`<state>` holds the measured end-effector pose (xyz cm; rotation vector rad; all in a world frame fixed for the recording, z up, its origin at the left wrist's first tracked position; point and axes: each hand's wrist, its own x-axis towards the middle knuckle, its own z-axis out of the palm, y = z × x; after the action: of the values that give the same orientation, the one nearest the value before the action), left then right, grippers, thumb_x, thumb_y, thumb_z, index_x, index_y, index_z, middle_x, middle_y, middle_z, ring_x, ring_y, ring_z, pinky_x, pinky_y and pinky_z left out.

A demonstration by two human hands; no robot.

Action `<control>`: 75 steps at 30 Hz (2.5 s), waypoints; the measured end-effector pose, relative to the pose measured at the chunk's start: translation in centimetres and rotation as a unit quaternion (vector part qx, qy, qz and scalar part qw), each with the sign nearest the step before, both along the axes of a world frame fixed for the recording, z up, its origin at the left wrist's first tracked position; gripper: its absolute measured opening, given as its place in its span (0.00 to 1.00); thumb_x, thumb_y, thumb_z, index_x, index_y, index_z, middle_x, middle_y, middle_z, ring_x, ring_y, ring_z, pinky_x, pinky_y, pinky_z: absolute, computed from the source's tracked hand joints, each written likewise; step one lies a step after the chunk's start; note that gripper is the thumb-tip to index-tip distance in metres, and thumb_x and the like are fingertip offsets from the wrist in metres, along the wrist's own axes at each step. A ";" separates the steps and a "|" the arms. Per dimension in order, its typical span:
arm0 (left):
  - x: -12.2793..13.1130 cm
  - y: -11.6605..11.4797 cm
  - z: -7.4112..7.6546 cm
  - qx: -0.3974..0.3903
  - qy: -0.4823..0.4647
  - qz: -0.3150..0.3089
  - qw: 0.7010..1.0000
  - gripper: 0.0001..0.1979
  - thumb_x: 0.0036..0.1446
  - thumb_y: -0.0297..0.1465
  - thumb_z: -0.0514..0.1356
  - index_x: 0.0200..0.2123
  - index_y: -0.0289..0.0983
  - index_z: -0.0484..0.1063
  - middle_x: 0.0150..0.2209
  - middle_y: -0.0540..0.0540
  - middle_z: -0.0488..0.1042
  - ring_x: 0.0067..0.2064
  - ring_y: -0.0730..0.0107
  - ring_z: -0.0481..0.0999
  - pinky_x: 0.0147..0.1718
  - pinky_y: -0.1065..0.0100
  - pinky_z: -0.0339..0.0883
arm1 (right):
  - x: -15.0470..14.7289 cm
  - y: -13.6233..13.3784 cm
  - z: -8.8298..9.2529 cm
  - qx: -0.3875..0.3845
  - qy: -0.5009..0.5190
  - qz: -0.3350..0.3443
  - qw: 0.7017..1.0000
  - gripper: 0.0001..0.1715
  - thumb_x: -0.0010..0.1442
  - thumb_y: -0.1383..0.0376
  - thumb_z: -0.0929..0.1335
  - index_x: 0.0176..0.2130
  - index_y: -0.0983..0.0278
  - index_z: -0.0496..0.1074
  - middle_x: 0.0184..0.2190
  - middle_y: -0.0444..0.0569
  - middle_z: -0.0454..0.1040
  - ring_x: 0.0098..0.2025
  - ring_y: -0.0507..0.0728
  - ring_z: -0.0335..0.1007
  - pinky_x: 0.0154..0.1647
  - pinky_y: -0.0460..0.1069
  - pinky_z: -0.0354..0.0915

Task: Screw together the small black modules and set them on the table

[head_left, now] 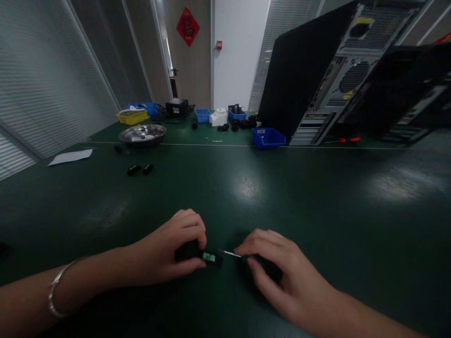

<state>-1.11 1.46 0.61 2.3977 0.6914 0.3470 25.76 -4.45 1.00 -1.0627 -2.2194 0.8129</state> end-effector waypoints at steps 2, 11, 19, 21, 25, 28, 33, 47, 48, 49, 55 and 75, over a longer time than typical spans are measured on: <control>0.0 0.0 0.0 0.005 -0.002 -0.001 1.000 0.05 0.60 0.27 0.63 0.37 0.38 0.68 0.41 0.47 0.69 0.44 0.61 0.67 0.45 0.61 0.59 | 0.0 0.0 0.0 0.003 -0.015 0.004 1.000 0.13 0.64 0.73 0.61 0.42 0.63 0.74 0.36 0.49 0.75 0.36 0.57 0.71 0.39 0.54 0.65; 0.2 -0.1 -0.1 0.049 -0.014 -0.002 0.999 0.06 0.59 0.27 0.64 0.38 0.39 0.68 0.41 0.47 0.69 0.44 0.61 0.67 0.43 0.62 0.59 | 0.0 -0.1 0.0 -0.008 -0.021 0.009 1.000 0.13 0.64 0.73 0.62 0.42 0.62 0.74 0.36 0.48 0.74 0.36 0.57 0.70 0.38 0.53 0.65; 0.2 -0.4 0.0 0.081 -0.024 -0.011 0.996 0.07 0.58 0.26 0.64 0.38 0.39 0.68 0.41 0.46 0.70 0.45 0.59 0.68 0.46 0.60 0.59 | -0.2 -0.1 0.3 -0.012 -0.015 0.020 1.000 0.14 0.64 0.73 0.62 0.42 0.63 0.75 0.35 0.50 0.74 0.35 0.58 0.71 0.38 0.54 0.66; 0.2 -0.4 0.0 0.093 -0.029 -0.011 0.995 0.07 0.58 0.26 0.64 0.38 0.39 0.69 0.40 0.46 0.70 0.45 0.59 0.68 0.46 0.60 0.59 | -0.2 -0.2 0.3 -0.014 -0.010 0.019 1.000 0.14 0.64 0.73 0.62 0.42 0.63 0.75 0.35 0.50 0.74 0.35 0.58 0.71 0.38 0.53 0.67; 0.3 -0.5 -0.1 0.095 -0.023 -0.014 0.995 0.08 0.57 0.26 0.65 0.37 0.39 0.69 0.40 0.46 0.71 0.45 0.59 0.68 0.46 0.60 0.59 | -0.4 -0.2 0.3 -0.016 0.069 0.027 0.997 0.15 0.65 0.74 0.61 0.44 0.62 0.74 0.37 0.50 0.74 0.38 0.57 0.72 0.39 0.51 0.68; 0.2 -0.4 0.0 0.083 -0.013 -0.016 0.996 0.08 0.58 0.27 0.66 0.38 0.39 0.68 0.41 0.46 0.71 0.46 0.59 0.68 0.46 0.61 0.60 | -0.2 -0.1 0.1 0.003 0.141 0.005 0.990 0.16 0.66 0.75 0.61 0.48 0.61 0.72 0.41 0.50 0.73 0.41 0.56 0.72 0.41 0.50 0.68; 0.0 -0.2 0.4 0.032 -0.006 -0.023 0.999 0.21 0.56 0.39 0.70 0.47 0.40 0.67 0.46 0.44 0.71 0.48 0.57 0.68 0.49 0.59 0.62 | 0.1 0.1 -0.3 0.000 0.139 -0.020 0.990 0.16 0.67 0.75 0.62 0.47 0.60 0.73 0.40 0.49 0.74 0.42 0.56 0.72 0.42 0.50 0.68; 0.2 -0.1 0.2 0.035 -0.009 -0.030 0.999 0.07 0.61 0.27 0.63 0.42 0.41 0.72 0.45 0.45 0.71 0.48 0.58 0.68 0.49 0.59 0.60 | -0.2 0.1 0.3 -0.013 0.110 0.020 0.994 0.15 0.66 0.74 0.61 0.45 0.63 0.75 0.38 0.52 0.75 0.39 0.57 0.73 0.38 0.51 0.70; 0.2 -0.1 0.2 0.039 -0.012 -0.029 0.999 0.06 0.61 0.27 0.63 0.42 0.41 0.72 0.44 0.45 0.72 0.48 0.58 0.68 0.49 0.59 0.60 | -0.2 0.0 0.4 -0.018 0.097 0.030 0.995 0.15 0.66 0.74 0.61 0.44 0.63 0.74 0.38 0.52 0.74 0.38 0.57 0.73 0.38 0.51 0.70; 0.2 -0.1 0.2 0.044 -0.015 -0.028 0.999 0.06 0.60 0.27 0.64 0.41 0.40 0.72 0.44 0.45 0.72 0.48 0.59 0.69 0.49 0.59 0.60 | -0.2 0.0 0.4 -0.023 0.082 0.036 0.996 0.15 0.66 0.74 0.61 0.44 0.63 0.74 0.38 0.52 0.74 0.38 0.57 0.72 0.38 0.51 0.70; 0.2 -0.2 0.0 0.079 -0.032 -0.017 0.996 0.07 0.60 0.26 0.64 0.40 0.40 0.71 0.43 0.46 0.72 0.48 0.59 0.69 0.51 0.58 0.59 | -0.1 -0.1 0.5 -0.015 0.003 0.045 0.999 0.14 0.64 0.74 0.62 0.44 0.63 0.74 0.40 0.52 0.72 0.37 0.56 0.71 0.39 0.51 0.70; 0.1 -0.2 0.3 0.057 -0.018 -0.021 0.998 0.20 0.56 0.40 0.70 0.48 0.42 0.69 0.46 0.45 0.73 0.51 0.55 0.68 0.53 0.57 0.59 | -0.1 0.0 0.3 -0.009 0.106 0.027 0.994 0.18 0.67 0.75 0.60 0.50 0.61 0.73 0.42 0.51 0.71 0.42 0.56 0.70 0.42 0.52 0.68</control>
<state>-1.05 1.30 0.93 2.5038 0.6181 0.4214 25.63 -4.42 1.32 -0.8838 -2.0720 0.9246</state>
